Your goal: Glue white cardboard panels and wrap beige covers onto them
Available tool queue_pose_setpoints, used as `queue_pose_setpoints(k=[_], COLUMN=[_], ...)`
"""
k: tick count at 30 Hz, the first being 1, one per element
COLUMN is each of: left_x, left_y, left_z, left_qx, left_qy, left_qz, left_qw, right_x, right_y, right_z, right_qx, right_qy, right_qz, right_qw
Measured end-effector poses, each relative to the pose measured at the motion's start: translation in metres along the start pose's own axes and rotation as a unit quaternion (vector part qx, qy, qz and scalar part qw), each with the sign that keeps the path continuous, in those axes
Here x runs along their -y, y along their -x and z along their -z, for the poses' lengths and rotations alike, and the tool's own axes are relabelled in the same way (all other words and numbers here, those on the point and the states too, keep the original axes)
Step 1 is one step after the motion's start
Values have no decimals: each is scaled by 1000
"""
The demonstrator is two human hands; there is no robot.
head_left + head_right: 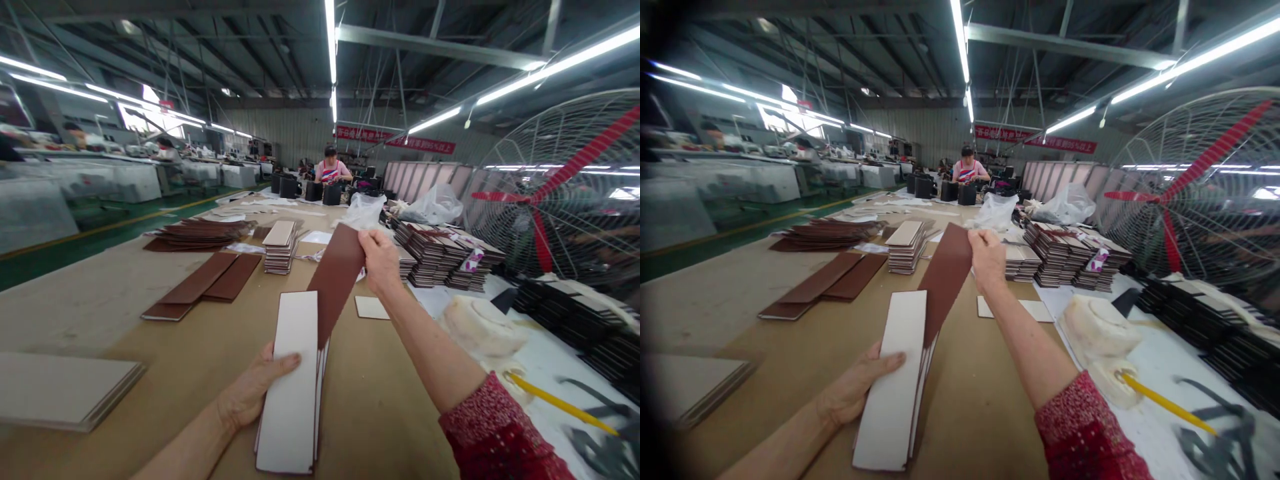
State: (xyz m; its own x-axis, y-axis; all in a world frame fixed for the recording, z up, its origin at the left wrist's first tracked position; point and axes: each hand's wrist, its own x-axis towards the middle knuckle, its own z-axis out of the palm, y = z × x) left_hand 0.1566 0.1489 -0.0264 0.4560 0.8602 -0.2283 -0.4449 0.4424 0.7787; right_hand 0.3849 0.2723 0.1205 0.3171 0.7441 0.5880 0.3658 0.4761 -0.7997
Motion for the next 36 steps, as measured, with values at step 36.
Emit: queue_pose_setpoints(k=[36], left_x=[-13], left_y=[0], left_z=[10], left_qx=[-156], left_qy=[-104], left_qz=[20], left_qw=[982], right_x=[-71], right_y=[180], right_z=[152], right_qx=[361], right_qy=[547], right_qz=[-78], right_qw=[751])
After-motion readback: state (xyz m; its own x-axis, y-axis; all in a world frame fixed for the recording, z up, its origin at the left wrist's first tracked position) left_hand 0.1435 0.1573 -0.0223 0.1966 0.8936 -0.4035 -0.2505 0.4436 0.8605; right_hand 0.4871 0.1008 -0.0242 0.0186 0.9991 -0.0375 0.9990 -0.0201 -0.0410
